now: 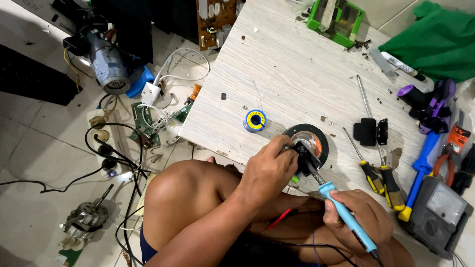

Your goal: Soldering wires to internal components and reassembling a flashlight to test its function.

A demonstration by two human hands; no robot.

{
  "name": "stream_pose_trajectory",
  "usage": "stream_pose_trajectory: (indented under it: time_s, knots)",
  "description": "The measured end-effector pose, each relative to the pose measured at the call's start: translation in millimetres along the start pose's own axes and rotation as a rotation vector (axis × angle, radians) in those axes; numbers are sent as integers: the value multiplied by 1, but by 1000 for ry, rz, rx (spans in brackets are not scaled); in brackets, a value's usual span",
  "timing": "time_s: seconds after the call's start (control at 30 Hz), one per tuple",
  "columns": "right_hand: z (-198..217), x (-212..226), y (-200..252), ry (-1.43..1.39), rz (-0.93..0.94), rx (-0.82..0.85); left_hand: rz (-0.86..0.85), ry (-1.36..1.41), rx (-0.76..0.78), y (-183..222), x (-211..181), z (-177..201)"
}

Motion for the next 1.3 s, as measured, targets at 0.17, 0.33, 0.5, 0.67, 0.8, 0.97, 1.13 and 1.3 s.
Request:
stream_pose_trajectory:
  time_s: [0.17,0.33,0.5,0.67,0.8,0.97,1.13,1.3]
  knots:
    - [1,0,0,-46,-24,-2,13,-10,8,-1,-1,0]
    - [1,-3,2,-52,-23,-5,11,-10,13,-1,-1,0]
    - [1,-3,2,-28,-6,0,-1,6,4,-2,-1,1]
    - [0,-3,3,-10,-48,-27,-3,-5,16,-1,-1,1]
    - [0,-7,6,11,-22,-7,1,-21,10,-1,-2,1]
    - [13,-13,14,-18,-144,79,-3,-21,16,-2,-2,1]
    - [48,-30,42,-95,-213,50,-6,-36,30,-1,-2,0]
    - [141,-180,173,-874,-901,-83,7,-46,26,1,-2,-5]
Point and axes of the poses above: each hand's wrist, its own y-axis away from the middle knuckle, its own z-axis out of the back of the hand, x = y × z, the point moved 1 cm from there along -y, towards the middle knuckle, and after that the axes turned 14 degrees about -y, right-handed, at the moved point
